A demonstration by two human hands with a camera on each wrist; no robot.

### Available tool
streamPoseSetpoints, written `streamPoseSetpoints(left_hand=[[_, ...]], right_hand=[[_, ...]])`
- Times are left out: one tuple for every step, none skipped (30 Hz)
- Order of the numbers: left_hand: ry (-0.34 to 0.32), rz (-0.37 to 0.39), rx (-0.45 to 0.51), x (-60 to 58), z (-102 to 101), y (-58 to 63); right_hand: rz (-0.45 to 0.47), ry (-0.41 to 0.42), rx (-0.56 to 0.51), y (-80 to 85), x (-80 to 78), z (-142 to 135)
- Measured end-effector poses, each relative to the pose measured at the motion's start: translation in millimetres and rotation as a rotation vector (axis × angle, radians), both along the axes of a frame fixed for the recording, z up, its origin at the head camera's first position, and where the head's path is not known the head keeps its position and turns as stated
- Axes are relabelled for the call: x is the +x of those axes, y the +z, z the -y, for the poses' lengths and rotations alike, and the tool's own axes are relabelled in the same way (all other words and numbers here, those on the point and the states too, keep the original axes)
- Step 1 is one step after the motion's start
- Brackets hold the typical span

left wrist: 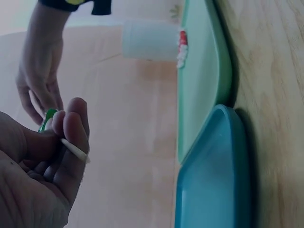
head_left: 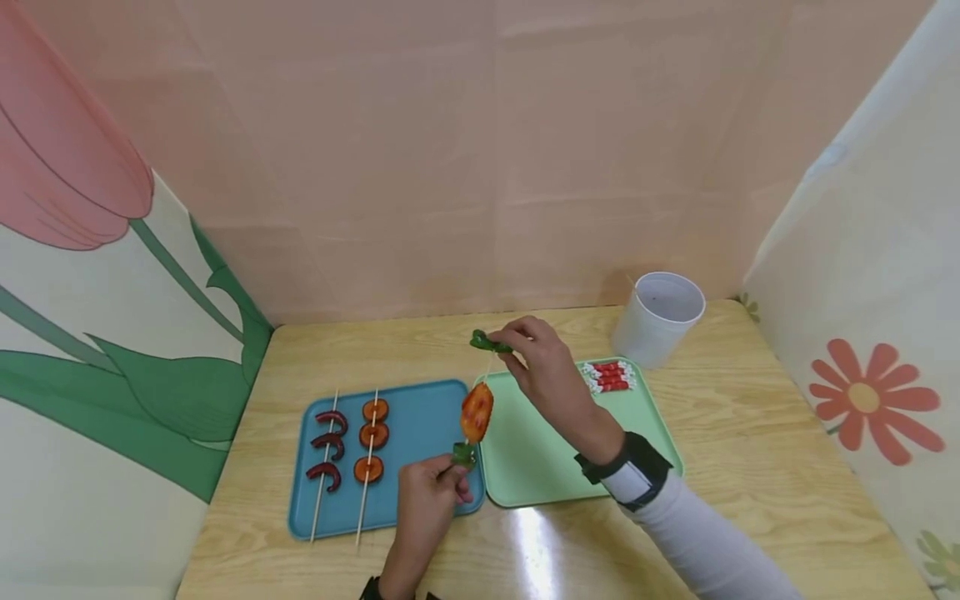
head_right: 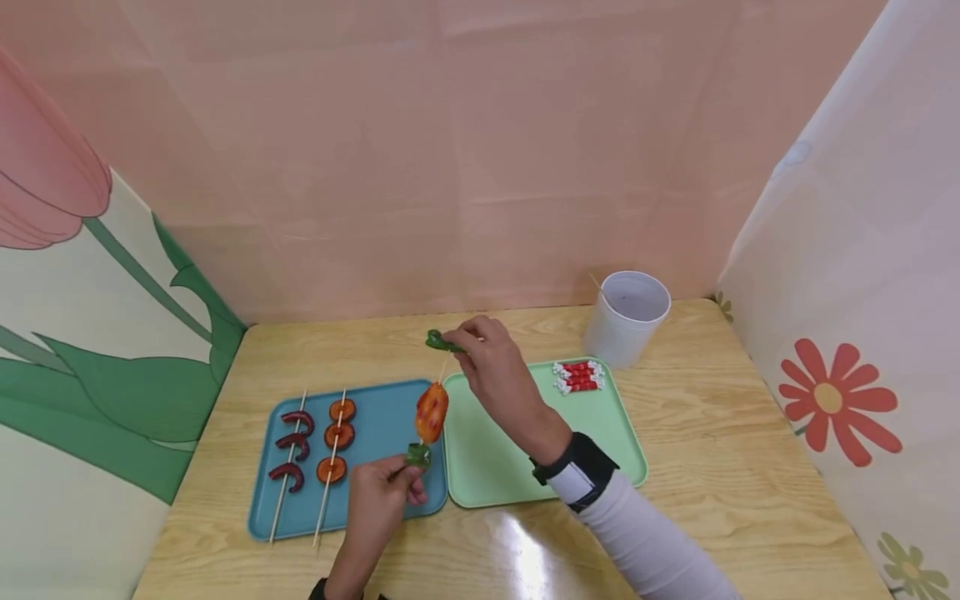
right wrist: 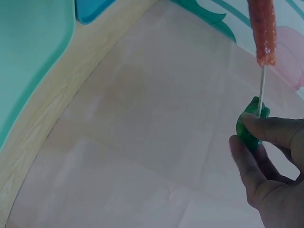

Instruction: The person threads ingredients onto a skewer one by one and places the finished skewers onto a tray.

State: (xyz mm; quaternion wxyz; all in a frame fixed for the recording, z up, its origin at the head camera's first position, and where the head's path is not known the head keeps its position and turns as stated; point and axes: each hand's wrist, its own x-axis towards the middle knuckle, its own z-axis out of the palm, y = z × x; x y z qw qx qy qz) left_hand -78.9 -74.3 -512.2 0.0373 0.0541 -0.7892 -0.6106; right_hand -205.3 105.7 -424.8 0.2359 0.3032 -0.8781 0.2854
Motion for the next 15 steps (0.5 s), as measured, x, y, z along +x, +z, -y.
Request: streamPoseSetpoints(left_hand=[[-0.004, -0.006, -0.001, -0.1, -0.9, 0.8], [-0.009, -0.010, -0.002, -0.2, -1.8, 1.5], [-0.013, -0.009, -0.001, -0.6, -2.6, 1.7], [-0.016, -0.007, 0.000, -1.1, -3.2, 1.7], [-0.019, -0.001, 0.003, -1.6, -3.5, 2.0], [-0.018, 0.006, 0.003, -2.0, -3.5, 2.2], [-0.017, 0.012, 0.002, -2.4, -3.0, 2.5], [-0.015, 0.020, 0.004, -2.7, -2.0, 2.5], [-0.011, 0.025, 0.004, -3.1, -1.0, 2.7], [-0.009, 0.027, 0.003, -3.3, -0.1, 3.2], [-0.007, 0.028, 0.001, -3.6, 0.7, 3.6], [-0.007, 0.025, -0.003, -4.0, 1.3, 3.7], [-0.008, 0.021, -0.007, -4.6, 1.6, 3.7], [-0.008, 0.017, -0.008, -4.9, 1.8, 3.7], [-0.008, 0.015, -0.011, -5.1, 1.8, 3.5]], right_hand=[[-0.003, -0.002, 0.002, -0.8, -0.9, 0.5], [0.000, -0.004, -0.001, -1.8, -2.0, 0.6], [0.009, -0.004, -0.005, -2.4, -3.2, 0.1], [0.020, 0.002, -0.013, -2.5, -4.5, -0.5], [0.039, 0.014, -0.030, -1.9, -5.6, -1.6], [0.064, 0.026, -0.052, -1.2, -6.6, -2.7], [0.094, 0.039, -0.079, 0.0, -7.5, -3.9], [0.125, 0.049, -0.105, 1.1, -8.2, -5.1], [0.149, 0.060, -0.127, 2.5, -8.7, -5.9], [0.169, 0.065, -0.146, 3.7, -8.7, -6.1], [0.184, 0.064, -0.159, 4.6, -8.6, -6.1], [0.186, 0.060, -0.164, 4.9, -8.5, -5.7], [0.183, 0.056, -0.166, 5.4, -7.9, -5.1], [0.172, 0.053, -0.165, 5.8, -7.2, -4.4], [0.155, 0.051, -0.162, 5.8, -6.5, -3.6]])
